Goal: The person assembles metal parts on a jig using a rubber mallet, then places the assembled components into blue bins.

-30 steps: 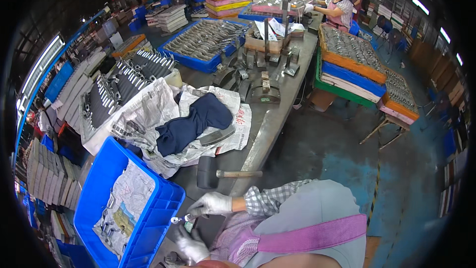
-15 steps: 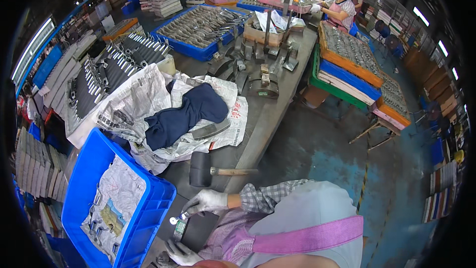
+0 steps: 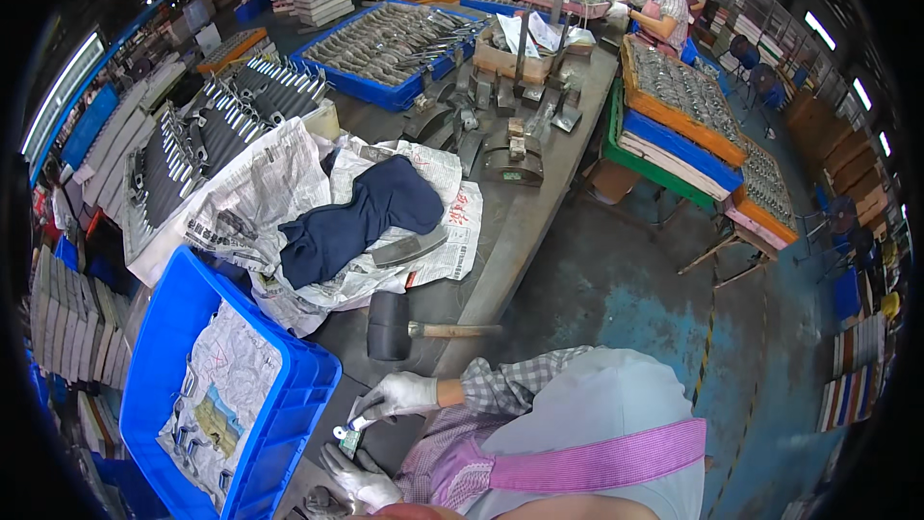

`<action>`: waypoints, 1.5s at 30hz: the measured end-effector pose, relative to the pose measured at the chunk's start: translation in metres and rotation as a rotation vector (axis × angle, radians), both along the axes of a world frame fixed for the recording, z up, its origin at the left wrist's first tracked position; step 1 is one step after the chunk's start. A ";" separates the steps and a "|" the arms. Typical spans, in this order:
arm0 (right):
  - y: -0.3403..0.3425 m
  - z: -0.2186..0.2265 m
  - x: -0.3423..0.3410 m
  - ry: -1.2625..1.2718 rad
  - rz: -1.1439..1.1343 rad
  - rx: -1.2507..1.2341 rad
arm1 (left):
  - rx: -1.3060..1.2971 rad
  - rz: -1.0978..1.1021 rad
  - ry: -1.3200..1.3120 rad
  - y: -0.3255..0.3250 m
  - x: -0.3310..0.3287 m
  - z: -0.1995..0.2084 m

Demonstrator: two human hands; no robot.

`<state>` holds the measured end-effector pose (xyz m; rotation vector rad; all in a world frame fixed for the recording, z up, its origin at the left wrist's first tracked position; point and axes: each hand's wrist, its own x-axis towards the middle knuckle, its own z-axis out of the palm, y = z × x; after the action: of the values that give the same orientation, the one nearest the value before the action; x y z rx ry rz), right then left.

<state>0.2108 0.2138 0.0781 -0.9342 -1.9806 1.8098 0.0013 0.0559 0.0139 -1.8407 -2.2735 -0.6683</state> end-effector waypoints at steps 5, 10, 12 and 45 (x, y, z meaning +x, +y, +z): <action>-0.006 -0.015 -0.003 -0.048 0.016 0.064 | 0.004 0.012 -0.003 -0.008 -0.004 -0.008; -0.006 -0.011 -0.003 -0.051 0.007 0.064 | 0.018 -0.016 0.046 -0.015 0.001 0.001; -0.007 -0.008 -0.004 -0.097 0.040 0.072 | 0.009 -0.006 0.045 -0.017 0.001 0.001; -0.013 0.000 -0.013 -0.044 -0.008 0.275 | -0.212 0.174 -0.178 -0.014 0.014 0.039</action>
<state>0.1977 0.2006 0.0780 -0.8983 -2.1787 1.4734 0.0156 0.0423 0.0528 -1.6992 -2.6757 -0.6068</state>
